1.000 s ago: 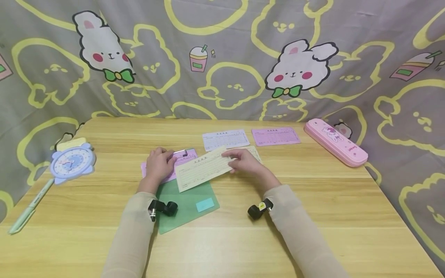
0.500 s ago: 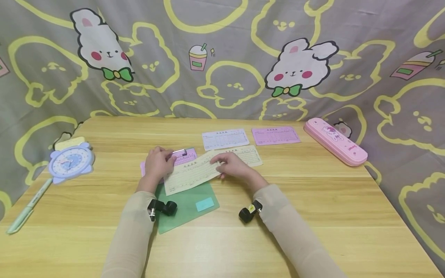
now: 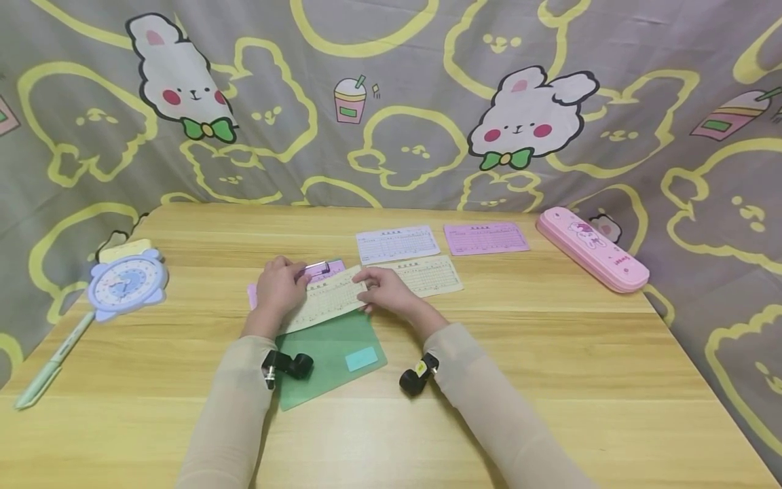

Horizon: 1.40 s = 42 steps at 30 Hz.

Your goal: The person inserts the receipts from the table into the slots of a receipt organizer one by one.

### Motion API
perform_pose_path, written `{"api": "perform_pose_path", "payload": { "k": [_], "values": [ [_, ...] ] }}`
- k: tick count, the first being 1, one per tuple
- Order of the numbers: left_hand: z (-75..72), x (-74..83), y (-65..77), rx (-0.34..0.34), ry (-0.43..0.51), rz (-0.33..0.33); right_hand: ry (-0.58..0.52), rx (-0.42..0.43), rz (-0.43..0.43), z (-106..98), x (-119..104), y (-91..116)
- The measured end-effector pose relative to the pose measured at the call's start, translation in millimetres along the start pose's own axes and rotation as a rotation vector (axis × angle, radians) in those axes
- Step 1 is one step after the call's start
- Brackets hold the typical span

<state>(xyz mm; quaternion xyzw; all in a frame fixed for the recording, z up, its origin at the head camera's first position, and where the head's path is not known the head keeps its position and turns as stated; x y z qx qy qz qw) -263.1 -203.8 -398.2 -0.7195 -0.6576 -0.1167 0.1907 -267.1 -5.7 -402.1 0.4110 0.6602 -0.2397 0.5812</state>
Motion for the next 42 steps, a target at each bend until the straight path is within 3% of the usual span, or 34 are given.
{"api": "perform_pose_path", "payload": {
  "k": [6,15,23,42],
  "values": [
    [1.0,1.3,0.7,0.012,-0.023,0.031,-0.016,0.064,0.015,5.8,0.9,-7.2],
    [1.0,2.9,1.6,-0.006,-0.074,0.054,-0.012,0.071,0.017,9.9,3.7,-13.8],
    [2.6,2.8,2.3,-0.044,-0.108,0.045,0.005,0.062,0.025,11.3,0.9,-15.7],
    [-2.1,2.5,2.0,-0.003,-0.113,0.068,0.063,0.005,0.015,13.0,-5.6,-15.7]
  ]
}}
Point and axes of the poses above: each hand's wrist, its own y-axis away from the middle knuckle, its own z-axis out of the palm, x = y × z, the point moved 4 cm from there along -y, towards the middle knuckle, and after that the axes turned 5 degrees about -x, right-handed, at the moved point
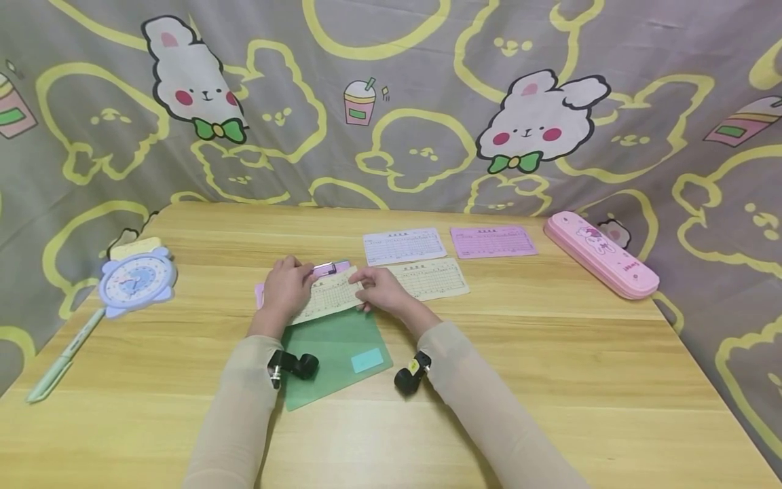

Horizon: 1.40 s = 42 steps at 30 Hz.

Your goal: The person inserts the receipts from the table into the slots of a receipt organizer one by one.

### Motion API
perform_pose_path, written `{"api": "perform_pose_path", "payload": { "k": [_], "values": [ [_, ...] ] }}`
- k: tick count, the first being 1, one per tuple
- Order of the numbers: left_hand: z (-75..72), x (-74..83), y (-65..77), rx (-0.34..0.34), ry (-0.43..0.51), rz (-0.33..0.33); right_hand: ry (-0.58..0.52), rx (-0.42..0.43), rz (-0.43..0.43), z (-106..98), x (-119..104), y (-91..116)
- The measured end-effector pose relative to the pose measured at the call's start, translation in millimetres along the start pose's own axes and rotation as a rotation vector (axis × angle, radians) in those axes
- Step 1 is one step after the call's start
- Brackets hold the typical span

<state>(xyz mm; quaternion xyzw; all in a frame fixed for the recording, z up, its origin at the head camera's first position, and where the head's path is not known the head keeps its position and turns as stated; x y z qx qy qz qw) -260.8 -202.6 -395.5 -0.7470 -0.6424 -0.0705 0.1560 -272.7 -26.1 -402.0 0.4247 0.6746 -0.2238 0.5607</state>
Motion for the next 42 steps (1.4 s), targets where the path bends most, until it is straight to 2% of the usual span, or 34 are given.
{"api": "perform_pose_path", "payload": {
  "k": [8,16,29,36,42],
  "values": [
    [-1.7,2.9,-0.7,-0.032,0.031,-0.027,0.031,-0.009,-0.004,-1.8,3.2,4.1],
    [-1.1,3.9,-0.8,-0.053,-0.028,-0.008,0.035,-0.01,-0.006,-0.9,4.8,4.5],
    [0.9,-0.6,0.0,-0.042,-0.034,-0.014,0.03,-0.05,0.007,0.6,2.6,-1.1],
    [2.1,-1.2,-1.2,-0.043,-0.024,-0.01,0.018,-0.045,0.048,0.9,-3.1,-4.3],
    [1.5,-0.5,-2.3,-0.039,-0.029,-0.016,0.009,-0.05,0.042,1.4,-7.3,-5.2]
  ]
}}
Point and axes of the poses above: each hand's wrist, its own y-axis away from the middle knuckle, its own z-axis out of the palm, x = y × z, the point moved 4 cm from there along -y, towards the middle knuckle, and after that the axes turned 5 degrees about -x, right-handed, at the moved point
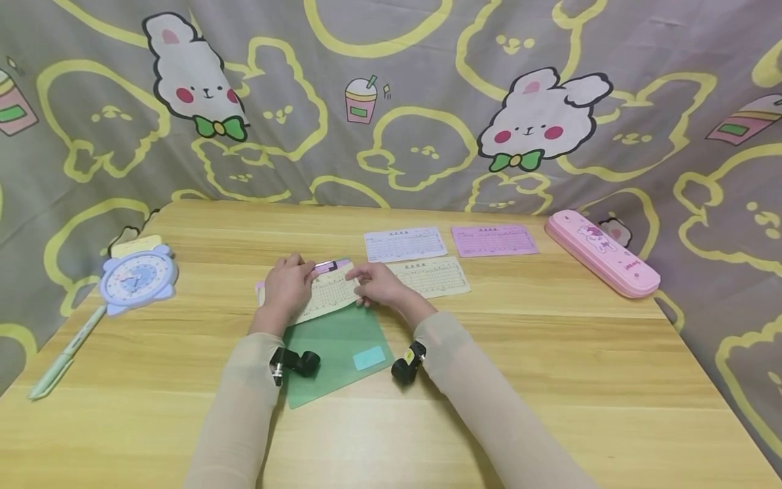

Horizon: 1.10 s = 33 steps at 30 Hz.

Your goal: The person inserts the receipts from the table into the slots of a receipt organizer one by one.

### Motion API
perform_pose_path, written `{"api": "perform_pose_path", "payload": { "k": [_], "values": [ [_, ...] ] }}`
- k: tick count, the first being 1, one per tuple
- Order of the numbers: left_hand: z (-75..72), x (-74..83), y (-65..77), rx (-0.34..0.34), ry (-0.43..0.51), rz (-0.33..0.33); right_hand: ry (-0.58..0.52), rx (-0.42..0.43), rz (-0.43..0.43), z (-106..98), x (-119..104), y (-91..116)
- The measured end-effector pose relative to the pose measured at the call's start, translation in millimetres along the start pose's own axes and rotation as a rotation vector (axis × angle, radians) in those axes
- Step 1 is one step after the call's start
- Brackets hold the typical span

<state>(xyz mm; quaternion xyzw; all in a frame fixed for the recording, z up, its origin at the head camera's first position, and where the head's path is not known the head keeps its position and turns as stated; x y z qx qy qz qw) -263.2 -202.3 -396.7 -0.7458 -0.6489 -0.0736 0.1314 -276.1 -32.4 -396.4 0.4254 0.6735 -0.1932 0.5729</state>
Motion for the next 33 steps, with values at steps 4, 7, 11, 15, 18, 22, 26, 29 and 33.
{"api": "perform_pose_path", "payload": {
  "k": [4,7,11,15,18,22,26,29,33],
  "values": [
    [-0.1,0.2,-0.2,-0.001,-0.007,-0.001,0.0,-0.005,0.021,0.6,-0.7,-2.6],
    [-0.4,0.3,0.3,0.003,-0.008,0.004,0.002,-0.009,0.038,1.0,0.2,-5.3],
    [-0.1,0.0,0.7,0.004,-0.013,0.003,0.003,0.003,0.052,1.1,1.4,-8.3],
    [-0.5,0.3,0.3,0.006,-0.02,0.002,0.011,0.011,0.041,0.7,0.4,-10.0],
    [-1.0,1.1,0.1,0.005,-0.019,-0.001,0.017,0.015,0.044,-0.1,-0.4,-10.5],
    [-1.0,1.7,0.0,-0.006,-0.018,-0.005,0.009,0.024,0.062,-0.8,-0.1,-12.5],
    [-0.7,1.7,-0.7,-0.009,-0.019,-0.012,-0.005,0.029,0.064,-1.2,-0.5,-14.6],
    [-0.5,1.5,-0.7,-0.009,-0.02,-0.014,-0.01,0.031,0.067,-1.2,-0.7,-15.6],
    [-0.7,1.3,-0.2,-0.012,-0.025,-0.017,0.004,0.034,0.063,-0.8,-0.5,-17.2]
  ]
}}
Point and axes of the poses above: each hand's wrist, its own y-axis away from the middle knuckle, its own z-axis out of the palm, x = y × z, the point moved 4 cm from there along -y, towards the middle knuckle, and after that the axes turned 5 degrees about -x, right-handed, at the moved point
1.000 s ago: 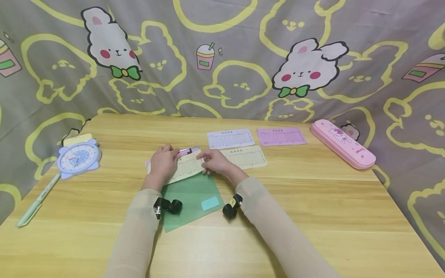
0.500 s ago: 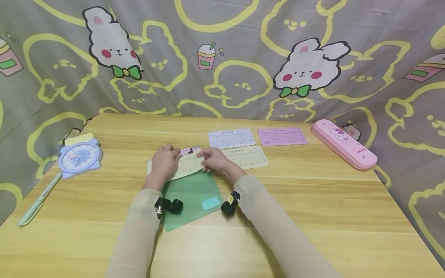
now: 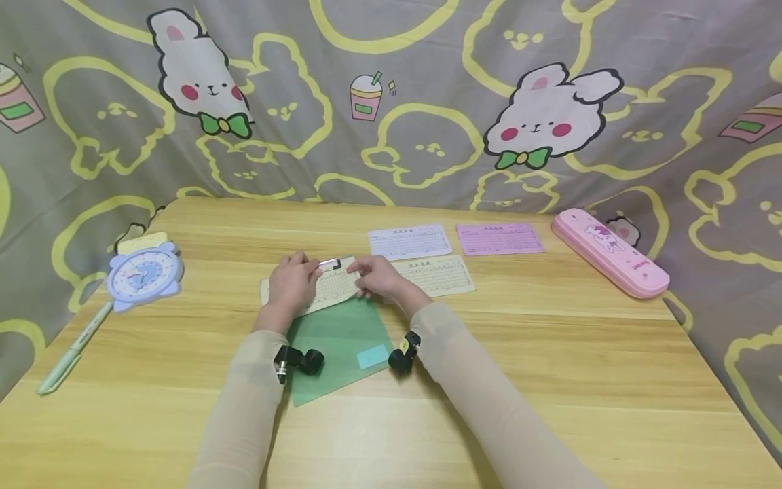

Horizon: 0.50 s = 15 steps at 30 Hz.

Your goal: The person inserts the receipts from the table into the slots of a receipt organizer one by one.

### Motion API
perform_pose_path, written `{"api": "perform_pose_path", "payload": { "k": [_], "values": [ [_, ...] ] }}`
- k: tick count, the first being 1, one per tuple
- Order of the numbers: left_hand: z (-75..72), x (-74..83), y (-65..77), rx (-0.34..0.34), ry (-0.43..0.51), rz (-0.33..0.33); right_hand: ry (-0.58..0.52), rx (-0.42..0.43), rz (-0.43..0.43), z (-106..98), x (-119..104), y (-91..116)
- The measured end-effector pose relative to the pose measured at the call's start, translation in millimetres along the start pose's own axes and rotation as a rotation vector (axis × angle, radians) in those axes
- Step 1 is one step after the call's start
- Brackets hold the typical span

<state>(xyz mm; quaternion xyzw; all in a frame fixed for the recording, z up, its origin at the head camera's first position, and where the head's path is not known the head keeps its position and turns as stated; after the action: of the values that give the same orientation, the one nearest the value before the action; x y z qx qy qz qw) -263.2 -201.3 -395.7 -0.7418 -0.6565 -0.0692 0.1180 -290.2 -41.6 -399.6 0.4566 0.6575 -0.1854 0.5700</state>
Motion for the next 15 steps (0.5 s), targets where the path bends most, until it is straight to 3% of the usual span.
{"api": "perform_pose_path", "payload": {
  "k": [15],
  "values": [
    [0.7,-0.1,-0.3,-0.006,0.006,-0.011,-0.002,0.015,-0.008,0.4,1.1,-1.8]
  ]
}}
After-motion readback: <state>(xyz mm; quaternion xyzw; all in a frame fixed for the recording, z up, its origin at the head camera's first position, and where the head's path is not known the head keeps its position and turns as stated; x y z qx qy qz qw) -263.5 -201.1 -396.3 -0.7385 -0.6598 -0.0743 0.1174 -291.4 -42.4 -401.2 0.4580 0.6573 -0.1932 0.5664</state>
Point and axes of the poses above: each hand's wrist, its own y-axis away from the middle knuckle, its own z-axis out of the palm, x = y × z, the point moved 4 cm from there along -y, towards the middle knuckle, and after that the axes turned 5 degrees about -x, right-handed, at the moved point
